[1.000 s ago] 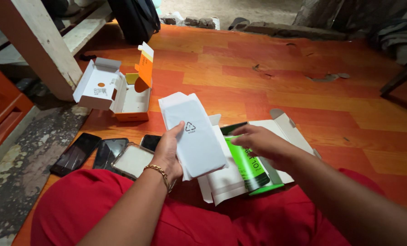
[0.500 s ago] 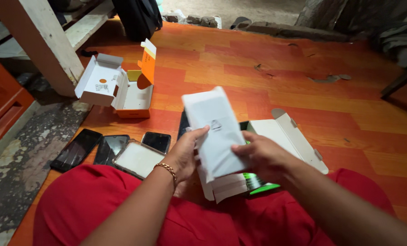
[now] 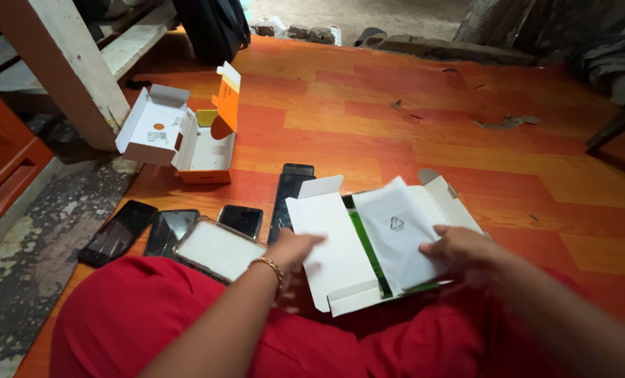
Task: The person unboxes a smartphone, removes the protective film, and places the phone and accessories back into the box. They handle the phone, a white pouch, and the box lid, then close the box and set it aside.
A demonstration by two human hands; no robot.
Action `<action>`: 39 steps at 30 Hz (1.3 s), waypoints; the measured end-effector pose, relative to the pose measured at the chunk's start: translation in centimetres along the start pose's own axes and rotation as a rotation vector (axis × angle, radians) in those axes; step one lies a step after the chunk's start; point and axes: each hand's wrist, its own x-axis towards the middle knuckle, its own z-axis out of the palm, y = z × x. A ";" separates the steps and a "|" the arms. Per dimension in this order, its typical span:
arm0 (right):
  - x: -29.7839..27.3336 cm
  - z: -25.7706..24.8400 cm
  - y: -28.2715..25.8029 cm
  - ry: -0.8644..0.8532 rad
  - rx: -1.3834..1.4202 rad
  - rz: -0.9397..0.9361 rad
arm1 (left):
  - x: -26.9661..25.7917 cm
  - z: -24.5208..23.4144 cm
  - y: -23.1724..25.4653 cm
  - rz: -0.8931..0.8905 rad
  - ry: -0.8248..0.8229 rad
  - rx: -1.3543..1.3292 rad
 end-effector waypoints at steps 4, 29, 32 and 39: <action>-0.8 0.6 0.6 -0.076 0.018 0.044 | 0.2 0.4 -1.2 0.037 -0.004 0.194; 5.2 4.3 5.0 0.243 -0.717 -0.745 | 1.7 0.8 -2.1 0.213 -0.028 0.023; 4.1 5.2 5.0 0.009 -0.883 -0.639 | 2.7 1.0 -2.5 0.260 -0.015 -0.012; 4.3 5.1 6.6 -0.239 -0.897 -0.597 | 1.3 0.1 -1.7 0.102 -0.104 -0.253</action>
